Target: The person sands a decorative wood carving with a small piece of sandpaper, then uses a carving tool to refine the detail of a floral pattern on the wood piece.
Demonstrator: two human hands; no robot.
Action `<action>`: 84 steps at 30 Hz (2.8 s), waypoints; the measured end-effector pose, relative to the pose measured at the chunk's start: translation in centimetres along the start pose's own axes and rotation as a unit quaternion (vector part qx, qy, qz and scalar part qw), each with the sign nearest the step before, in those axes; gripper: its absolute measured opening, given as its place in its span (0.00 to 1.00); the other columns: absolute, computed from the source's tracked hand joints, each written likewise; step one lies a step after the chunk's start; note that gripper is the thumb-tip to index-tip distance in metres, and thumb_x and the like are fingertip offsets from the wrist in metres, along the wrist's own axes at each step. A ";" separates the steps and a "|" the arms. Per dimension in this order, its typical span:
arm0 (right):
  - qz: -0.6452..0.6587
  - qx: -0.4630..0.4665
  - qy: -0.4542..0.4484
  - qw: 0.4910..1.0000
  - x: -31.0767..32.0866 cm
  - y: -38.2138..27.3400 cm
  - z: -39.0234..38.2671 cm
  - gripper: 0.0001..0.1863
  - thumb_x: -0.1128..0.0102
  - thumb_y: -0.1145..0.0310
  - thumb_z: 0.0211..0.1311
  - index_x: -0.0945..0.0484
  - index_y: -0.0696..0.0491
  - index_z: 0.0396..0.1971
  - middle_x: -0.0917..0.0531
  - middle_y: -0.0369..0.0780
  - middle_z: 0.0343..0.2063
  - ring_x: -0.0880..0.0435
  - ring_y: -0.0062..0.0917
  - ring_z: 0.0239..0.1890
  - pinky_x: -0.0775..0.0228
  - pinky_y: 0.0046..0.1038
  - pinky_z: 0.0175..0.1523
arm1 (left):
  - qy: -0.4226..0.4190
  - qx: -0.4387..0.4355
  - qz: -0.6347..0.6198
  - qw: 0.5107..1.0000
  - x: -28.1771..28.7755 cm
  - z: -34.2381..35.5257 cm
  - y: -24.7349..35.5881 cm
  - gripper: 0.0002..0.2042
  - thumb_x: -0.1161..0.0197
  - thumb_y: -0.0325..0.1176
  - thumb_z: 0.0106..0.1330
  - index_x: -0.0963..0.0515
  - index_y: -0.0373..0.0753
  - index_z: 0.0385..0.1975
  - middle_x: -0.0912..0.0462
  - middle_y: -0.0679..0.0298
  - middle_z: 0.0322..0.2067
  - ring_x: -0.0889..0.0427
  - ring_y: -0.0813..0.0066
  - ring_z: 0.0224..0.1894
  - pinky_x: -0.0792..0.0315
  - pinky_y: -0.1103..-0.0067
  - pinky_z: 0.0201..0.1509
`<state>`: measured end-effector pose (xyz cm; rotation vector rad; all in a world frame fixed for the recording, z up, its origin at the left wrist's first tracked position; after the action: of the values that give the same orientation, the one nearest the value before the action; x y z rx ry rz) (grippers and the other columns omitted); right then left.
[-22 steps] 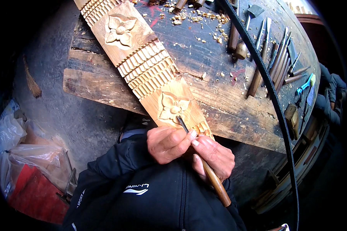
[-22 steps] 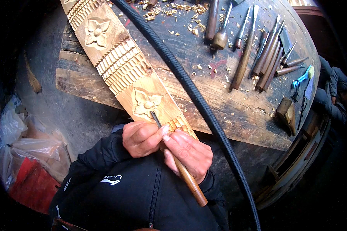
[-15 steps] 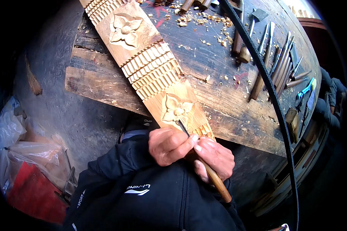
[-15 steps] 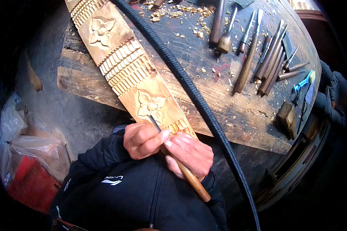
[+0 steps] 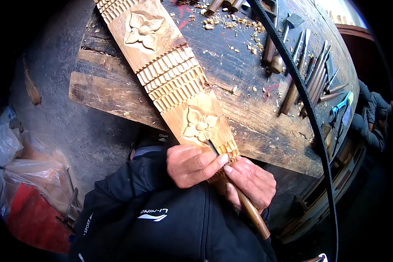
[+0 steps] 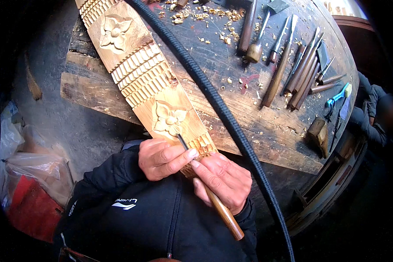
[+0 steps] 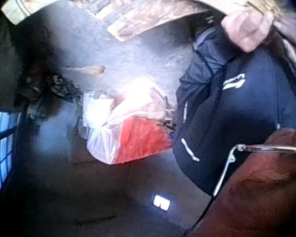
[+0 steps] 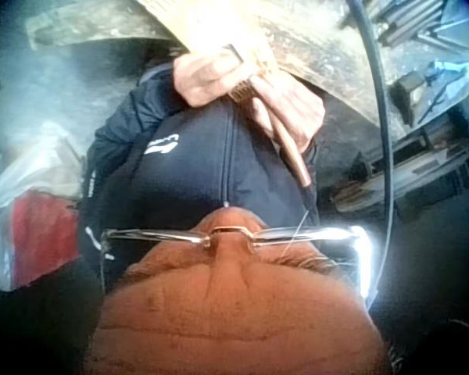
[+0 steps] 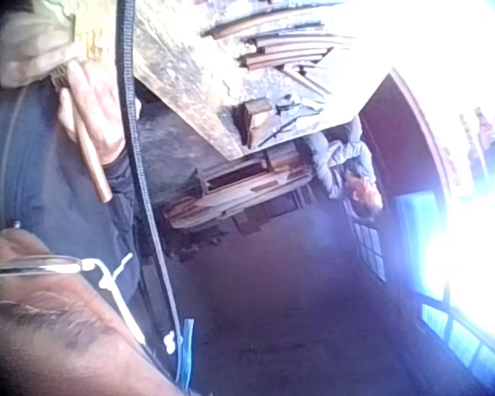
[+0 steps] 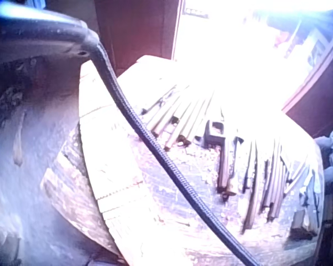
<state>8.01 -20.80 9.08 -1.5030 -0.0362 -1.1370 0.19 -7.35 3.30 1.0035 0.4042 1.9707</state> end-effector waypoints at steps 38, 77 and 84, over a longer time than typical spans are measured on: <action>-0.064 -0.044 -0.012 0.997 -0.2 -2.3 2.5 0.20 0.17 0.80 0.59 0.06 0.65 0.53 0.05 0.50 0.40 0.00 0.41 0.43 0.05 0.36 0.51 | 0.050 0.029 -0.003 0.998 0.1 -0.5 -0.5 0.23 0.25 0.30 0.69 0.12 0.30 0.63 0.08 0.55 0.49 0.08 0.70 0.34 0.14 0.75 0.34; 0.070 -0.034 0.071 0.994 -0.4 1.8 -0.1 0.21 0.18 0.81 0.53 0.04 0.64 0.50 0.05 0.50 0.38 0.00 0.44 0.44 0.05 0.39 0.52 | 0.002 0.039 0.058 0.998 -0.9 0.5 -0.2 0.22 0.26 0.29 0.66 0.11 0.30 0.60 0.11 0.58 0.49 0.09 0.74 0.34 0.14 0.77 0.36; 0.071 -0.014 0.078 0.994 -0.7 2.1 -0.4 0.20 0.25 0.79 0.56 0.06 0.67 0.50 0.05 0.54 0.37 0.00 0.48 0.42 0.07 0.39 0.52 | -0.055 0.048 0.043 0.996 -1.1 0.4 -0.2 0.27 0.22 0.21 0.63 0.15 0.29 0.65 0.13 0.54 0.54 0.07 0.64 0.39 0.10 0.72 0.41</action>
<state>8.64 -21.43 6.99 -1.4130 0.1906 -1.1410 0.94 -8.14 2.93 1.2019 0.4027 1.9759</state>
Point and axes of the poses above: each hand's wrist, its own z-axis towards the middle knuckle, its own x-axis out of the back of the hand, y = z × x, the point moved 10 cm from there along z, towards the middle knuckle
